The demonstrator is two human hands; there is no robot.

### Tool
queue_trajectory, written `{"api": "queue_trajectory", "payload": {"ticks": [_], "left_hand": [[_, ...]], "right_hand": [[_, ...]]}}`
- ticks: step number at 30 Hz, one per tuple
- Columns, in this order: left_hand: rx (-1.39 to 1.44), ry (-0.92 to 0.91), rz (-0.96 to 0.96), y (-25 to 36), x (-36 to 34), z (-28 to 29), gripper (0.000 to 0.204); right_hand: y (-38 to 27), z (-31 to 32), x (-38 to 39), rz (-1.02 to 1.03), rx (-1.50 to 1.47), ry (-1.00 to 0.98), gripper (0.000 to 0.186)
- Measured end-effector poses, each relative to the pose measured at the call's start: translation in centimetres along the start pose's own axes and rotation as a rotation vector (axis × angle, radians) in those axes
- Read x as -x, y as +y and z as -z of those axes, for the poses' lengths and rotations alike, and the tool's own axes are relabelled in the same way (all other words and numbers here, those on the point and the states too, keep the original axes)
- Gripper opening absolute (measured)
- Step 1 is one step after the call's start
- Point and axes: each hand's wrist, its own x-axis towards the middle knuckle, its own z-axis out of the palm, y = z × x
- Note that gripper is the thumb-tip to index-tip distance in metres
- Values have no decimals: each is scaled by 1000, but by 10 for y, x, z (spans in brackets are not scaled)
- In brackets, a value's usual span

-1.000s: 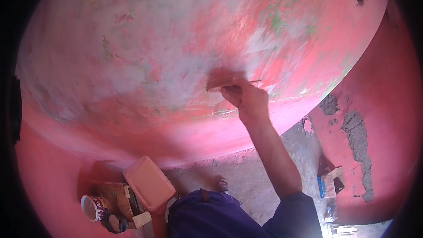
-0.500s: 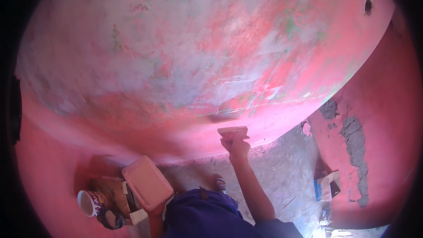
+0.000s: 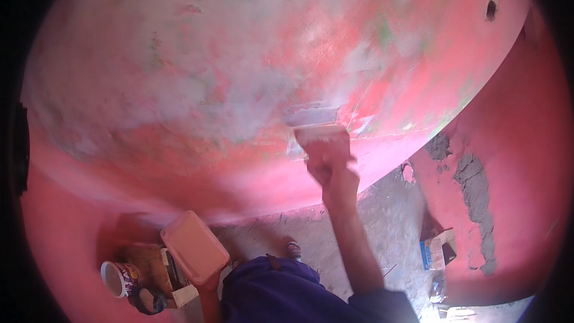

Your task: The person applies plaster to a pink wall using a trowel and a container. They repeatedly scoop plaster from the container and spread it on the wall surface, smoothing it with the trowel.

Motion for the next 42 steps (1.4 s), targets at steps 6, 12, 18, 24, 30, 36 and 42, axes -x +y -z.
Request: {"api": "queue_trajectory", "payload": {"ticks": [6, 12, 18, 24, 30, 36, 42], "left_hand": [[399, -120, 69, -12, 15, 30, 67], [-394, -45, -143, -2, 7, 17, 64], [571, 98, 148, 23, 7, -18, 52], [457, -55, 176, 2, 9, -19, 64], [-508, 19, -88, -18, 19, 10, 65], [600, 83, 205, -1, 22, -7, 55], [343, 39, 157, -9, 25, 19, 53]], "right_hand": [[89, 63, 14, -258, 157, 216, 17], [79, 53, -92, -19, 275, 92, 23], [-76, -54, -52, 26, 186, -124, 15], [-87, -23, 4, 205, 34, -105, 16], [30, 59, 28, -104, 20, 78, 11], [74, 70, 30, -129, 12, 47, 8], [72, 76, 14, -225, -153, 26, 10]]}}
